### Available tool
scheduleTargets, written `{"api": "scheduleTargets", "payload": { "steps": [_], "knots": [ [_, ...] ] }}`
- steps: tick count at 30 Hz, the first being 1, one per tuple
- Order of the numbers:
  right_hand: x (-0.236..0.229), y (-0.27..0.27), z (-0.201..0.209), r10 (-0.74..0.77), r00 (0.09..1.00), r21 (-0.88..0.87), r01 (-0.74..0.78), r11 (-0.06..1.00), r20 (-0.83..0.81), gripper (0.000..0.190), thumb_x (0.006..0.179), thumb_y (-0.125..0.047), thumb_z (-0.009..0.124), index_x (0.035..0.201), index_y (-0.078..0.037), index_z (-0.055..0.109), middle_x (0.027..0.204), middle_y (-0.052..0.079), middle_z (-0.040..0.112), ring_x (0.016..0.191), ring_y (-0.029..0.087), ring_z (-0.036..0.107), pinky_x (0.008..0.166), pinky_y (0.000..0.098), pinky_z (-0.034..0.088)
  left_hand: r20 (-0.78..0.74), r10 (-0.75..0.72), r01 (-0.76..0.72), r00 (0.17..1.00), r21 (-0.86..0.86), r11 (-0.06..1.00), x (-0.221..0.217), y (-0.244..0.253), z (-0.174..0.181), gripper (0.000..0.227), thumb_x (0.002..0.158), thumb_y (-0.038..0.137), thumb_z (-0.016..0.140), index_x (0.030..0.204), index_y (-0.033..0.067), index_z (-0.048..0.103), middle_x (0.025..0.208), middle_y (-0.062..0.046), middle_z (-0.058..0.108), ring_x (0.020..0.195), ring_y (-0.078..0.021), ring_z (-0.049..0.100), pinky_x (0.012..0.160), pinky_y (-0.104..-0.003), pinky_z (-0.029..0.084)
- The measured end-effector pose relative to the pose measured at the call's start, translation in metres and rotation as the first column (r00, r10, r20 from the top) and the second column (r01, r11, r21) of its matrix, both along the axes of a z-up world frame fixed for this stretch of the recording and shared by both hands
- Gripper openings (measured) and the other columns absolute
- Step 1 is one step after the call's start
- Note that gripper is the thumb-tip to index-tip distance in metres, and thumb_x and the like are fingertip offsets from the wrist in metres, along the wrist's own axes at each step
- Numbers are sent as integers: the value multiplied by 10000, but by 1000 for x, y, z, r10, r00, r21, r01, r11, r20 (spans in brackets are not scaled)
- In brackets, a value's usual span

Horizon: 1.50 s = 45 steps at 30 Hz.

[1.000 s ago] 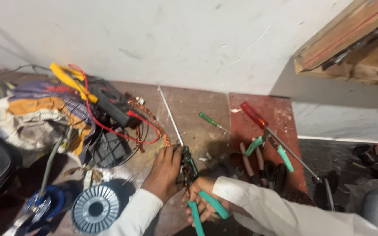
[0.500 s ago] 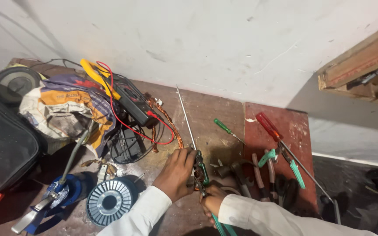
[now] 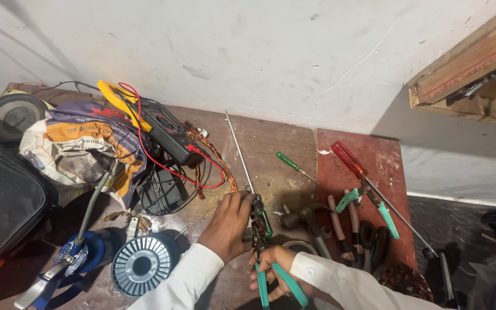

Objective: The person uses pliers to strip and adjust copper wires on a small electrical component, likely a motor or transformer. They then use a screwdriver to tighten or adjust parts of the component while holding it with their other hand.

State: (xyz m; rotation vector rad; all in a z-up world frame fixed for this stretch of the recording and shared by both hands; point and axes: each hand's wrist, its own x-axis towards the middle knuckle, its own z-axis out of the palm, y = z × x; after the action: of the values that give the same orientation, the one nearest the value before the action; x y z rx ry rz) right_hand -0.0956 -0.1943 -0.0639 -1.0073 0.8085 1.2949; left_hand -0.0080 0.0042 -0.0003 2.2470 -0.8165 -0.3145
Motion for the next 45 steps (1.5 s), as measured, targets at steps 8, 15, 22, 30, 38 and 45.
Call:
{"api": "scheduleTargets", "payload": {
  "steps": [8, 15, 22, 30, 38, 45],
  "knots": [
    [32, -8, 21, 40, 989, 112, -24, 993, -143, 408, 860, -167, 556, 1254, -64, 556, 1193, 188, 658, 1156, 381, 685, 979, 654, 482, -22, -3, 3, 1000, 2, 1000, -1, -1, -1, 1011, 540, 96, 903, 1413, -43, 411, 1348, -208, 445, 1295, -400, 422, 1099, -451, 389],
    [70, -23, 21, 119, 912, 236, -25, 972, -392, 316, 911, -136, 516, 1193, 0, 559, 1173, 263, 652, 1127, 470, 675, 1025, 666, 467, -19, -64, 63, 998, -58, 996, 2, 1, -9, 1031, 520, 94, 911, 1410, -34, 405, 1373, -220, 422, 1319, -430, 387, 1098, -497, 365],
    [59, -10, 35, 224, 962, 35, -221, 975, -155, 327, 920, -172, 559, 1203, -8, 563, 1154, 248, 605, 1123, 447, 624, 1024, 616, 473, -55, -104, 102, 993, -41, 994, 9, 4, -11, 1054, 516, 100, 917, 1423, -29, 397, 1383, -219, 403, 1329, -424, 378, 1107, -485, 362],
    [7, -5, 59, 959, 247, -835, -492, 247, 139, 545, 921, -279, 593, 1365, 15, 477, 1203, 262, 599, 1180, 439, 588, 1015, 521, 489, -93, -6, 5, 996, -7, 1000, 7, 1, -6, 1090, 508, 115, 937, 1430, -51, 379, 1395, -215, 408, 1314, -418, 387, 1121, -448, 381],
    [-25, 8, -18, 546, 736, -678, -162, 717, 400, 570, 819, -151, 657, 1337, 6, 480, 1125, 223, 607, 1103, 406, 615, 982, 499, 510, -73, 77, -79, 994, -28, 996, -1, -8, -4, 1095, 490, 99, 940, 1421, -54, 384, 1373, -219, 418, 1315, -429, 373, 1119, -456, 365],
    [-5, -9, 18, -299, 954, 116, 300, 947, -20, 326, 798, -160, 622, 1088, -13, 592, 1067, 174, 634, 1102, 360, 650, 994, 625, 509, -81, 74, -79, 994, -50, 996, -1, -9, -5, 1049, 514, 108, 925, 1417, -31, 408, 1366, -205, 437, 1313, -423, 385, 1110, -457, 378]
  ]
}}
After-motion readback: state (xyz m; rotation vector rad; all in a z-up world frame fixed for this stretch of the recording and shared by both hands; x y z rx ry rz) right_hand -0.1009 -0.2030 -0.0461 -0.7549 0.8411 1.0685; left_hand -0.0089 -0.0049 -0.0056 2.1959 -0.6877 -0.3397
